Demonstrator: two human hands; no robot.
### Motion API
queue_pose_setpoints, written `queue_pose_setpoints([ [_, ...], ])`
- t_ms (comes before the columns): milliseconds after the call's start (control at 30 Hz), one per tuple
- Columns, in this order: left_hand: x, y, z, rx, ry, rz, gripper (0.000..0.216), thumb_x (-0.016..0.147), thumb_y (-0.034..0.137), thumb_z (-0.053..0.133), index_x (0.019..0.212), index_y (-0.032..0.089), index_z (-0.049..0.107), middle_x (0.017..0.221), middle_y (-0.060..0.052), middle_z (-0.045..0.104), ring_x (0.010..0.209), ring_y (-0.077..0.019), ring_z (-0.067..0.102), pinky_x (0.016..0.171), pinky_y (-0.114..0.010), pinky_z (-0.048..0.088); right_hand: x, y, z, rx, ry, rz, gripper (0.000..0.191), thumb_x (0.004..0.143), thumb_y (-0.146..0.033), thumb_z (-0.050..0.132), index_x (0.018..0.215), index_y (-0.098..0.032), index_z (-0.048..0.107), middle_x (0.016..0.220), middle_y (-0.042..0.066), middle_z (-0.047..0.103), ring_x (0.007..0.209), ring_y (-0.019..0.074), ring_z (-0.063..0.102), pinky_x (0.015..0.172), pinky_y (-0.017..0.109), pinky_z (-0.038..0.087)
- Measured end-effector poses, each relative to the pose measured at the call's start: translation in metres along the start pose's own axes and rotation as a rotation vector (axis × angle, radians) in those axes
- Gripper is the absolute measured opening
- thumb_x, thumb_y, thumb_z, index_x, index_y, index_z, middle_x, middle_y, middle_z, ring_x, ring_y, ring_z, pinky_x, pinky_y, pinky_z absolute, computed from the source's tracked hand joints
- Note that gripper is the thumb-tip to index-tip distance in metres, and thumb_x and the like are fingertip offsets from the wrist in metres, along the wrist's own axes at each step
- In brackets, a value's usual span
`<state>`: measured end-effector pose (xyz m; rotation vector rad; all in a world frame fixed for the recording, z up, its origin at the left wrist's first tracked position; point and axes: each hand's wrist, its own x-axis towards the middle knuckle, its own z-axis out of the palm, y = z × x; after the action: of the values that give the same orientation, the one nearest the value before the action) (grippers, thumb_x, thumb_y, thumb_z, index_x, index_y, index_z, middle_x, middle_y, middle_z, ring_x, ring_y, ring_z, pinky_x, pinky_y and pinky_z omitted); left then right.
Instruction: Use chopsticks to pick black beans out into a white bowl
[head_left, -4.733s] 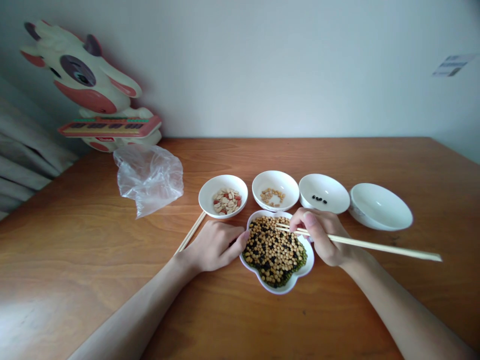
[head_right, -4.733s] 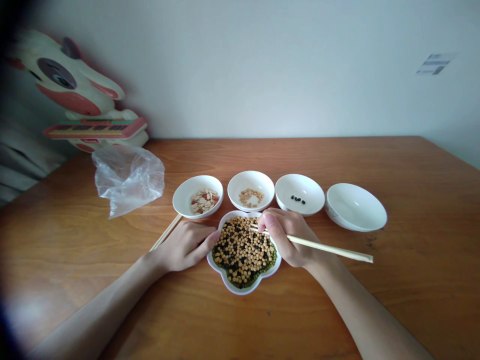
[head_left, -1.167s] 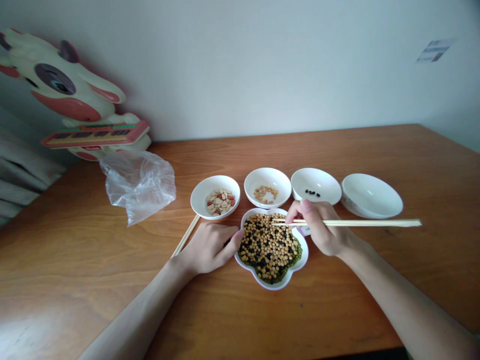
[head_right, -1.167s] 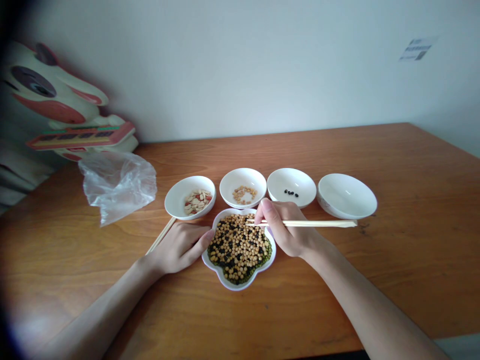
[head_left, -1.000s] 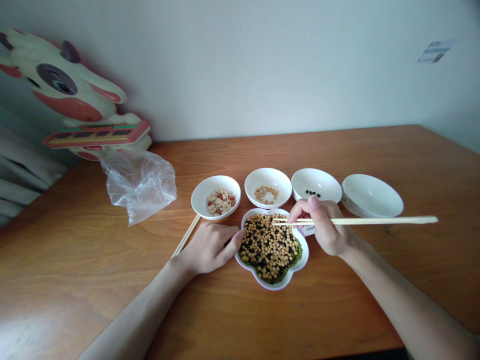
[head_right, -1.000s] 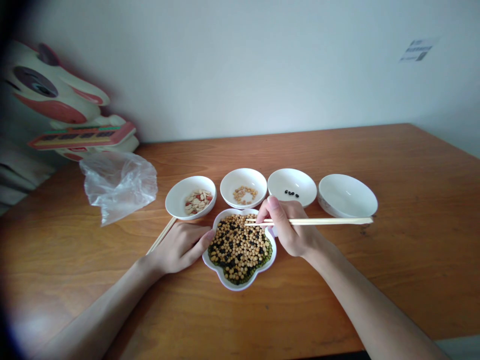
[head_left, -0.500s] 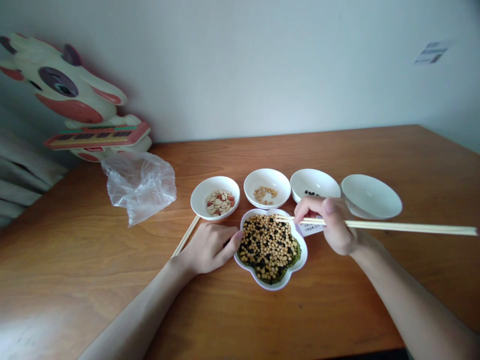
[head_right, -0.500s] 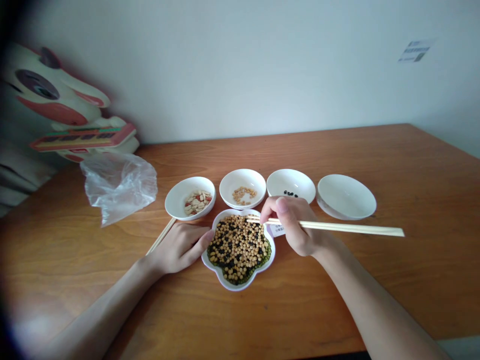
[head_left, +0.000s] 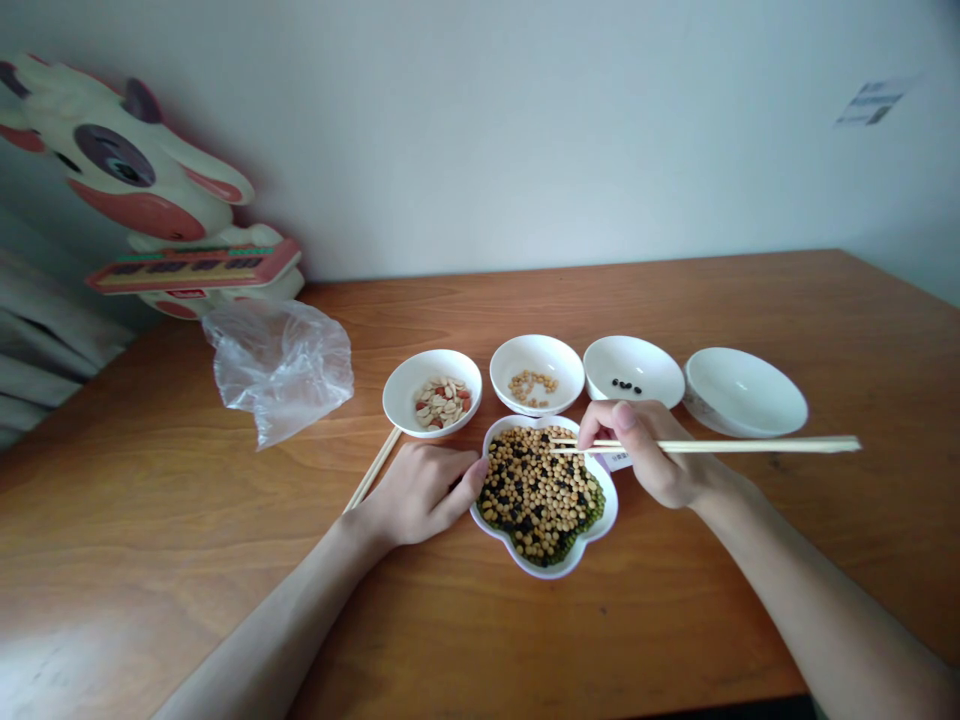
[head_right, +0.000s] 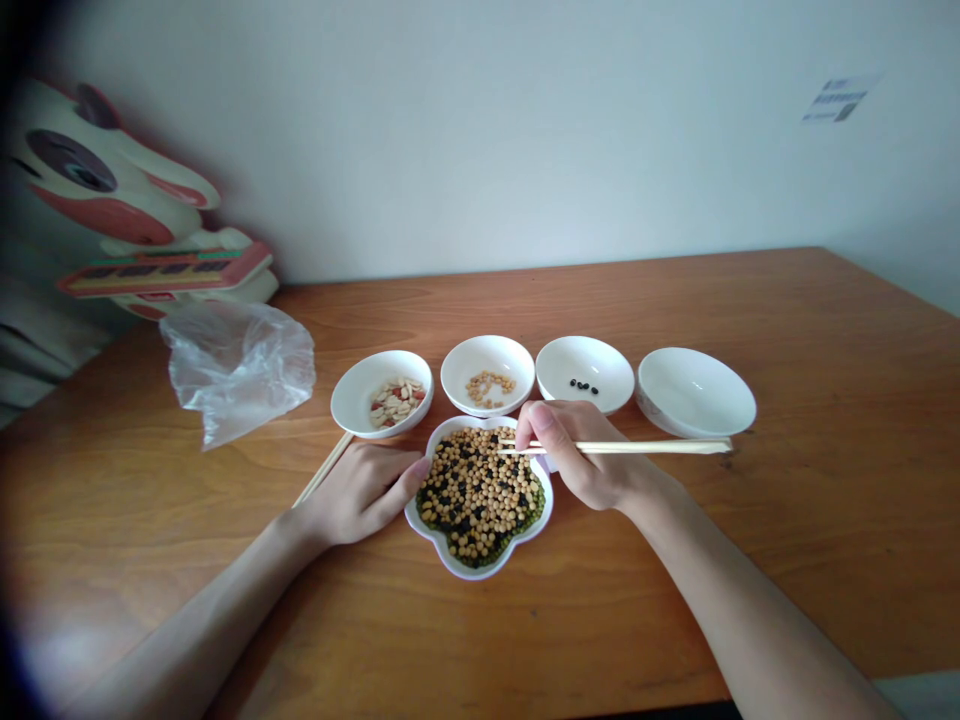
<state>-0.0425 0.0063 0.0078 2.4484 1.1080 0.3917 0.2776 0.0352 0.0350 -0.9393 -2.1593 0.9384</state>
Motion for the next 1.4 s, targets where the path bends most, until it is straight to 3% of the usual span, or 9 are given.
queue_pose_setpoints([
  [333, 0.001, 0.002, -0.001, -0.003, -0.005, -0.011, 0.048, 0.112, 0.038, 0.031, 0.073, 0.019, 0.049, 0.07, -0.001, 0.061, 0.061, -0.014, 0.051, 0.065, -0.032, 0.033, -0.001, 0.001, 0.003, 0.084, 0.044, 0.029, 0.071, 0.111, -0.062, 0.018, 0.085, -0.02, 0.069, 0.075, 0.006, 0.068, 0.066, 0.0181, 0.062, 0.06, 0.032, 0.044],
  [700, 0.001, 0.001, 0.0, -0.001, -0.009, -0.016, 0.048, 0.112, 0.037, 0.032, 0.073, 0.019, 0.05, 0.069, -0.001, 0.062, 0.061, -0.014, 0.052, 0.066, -0.031, 0.035, 0.002, 0.0, 0.01, -0.023, 0.059, -0.012, 0.067, 0.112, -0.057, 0.021, 0.083, -0.02, 0.069, 0.072, 0.004, 0.066, 0.062, 0.0171, 0.054, 0.059, 0.033, 0.038],
  [900, 0.001, 0.002, -0.001, -0.008, -0.009, -0.014, 0.047, 0.112, 0.037, 0.032, 0.074, 0.019, 0.051, 0.07, -0.002, 0.062, 0.061, -0.0141, 0.052, 0.066, -0.03, 0.037, 0.001, 0.003, 0.012, 0.028, 0.096, 0.002, 0.065, 0.112, -0.056, 0.025, 0.082, -0.019, 0.071, 0.07, 0.005, 0.067, 0.06, 0.0167, 0.056, 0.058, 0.032, 0.039],
  [1067, 0.002, 0.004, -0.003, -0.008, 0.002, -0.01, 0.048, 0.112, 0.036, 0.032, 0.072, 0.019, 0.051, 0.068, -0.002, 0.061, 0.059, -0.0136, 0.05, 0.064, -0.03, 0.037, -0.001, 0.003, 0.011, 0.118, 0.144, 0.013, 0.072, 0.112, -0.059, 0.018, 0.081, -0.02, 0.071, 0.069, 0.005, 0.066, 0.058, 0.0163, 0.056, 0.055, 0.031, 0.038],
  [1400, 0.0, 0.002, -0.001, -0.021, -0.016, -0.009, 0.047, 0.113, 0.036, 0.031, 0.074, 0.019, 0.051, 0.069, -0.001, 0.061, 0.06, -0.0135, 0.051, 0.065, -0.03, 0.037, 0.002, 0.0, 0.006, 0.01, 0.034, 0.045, 0.064, 0.112, -0.057, 0.024, 0.083, -0.021, 0.068, 0.072, 0.003, 0.065, 0.065, 0.0179, 0.057, 0.061, 0.032, 0.04],
])
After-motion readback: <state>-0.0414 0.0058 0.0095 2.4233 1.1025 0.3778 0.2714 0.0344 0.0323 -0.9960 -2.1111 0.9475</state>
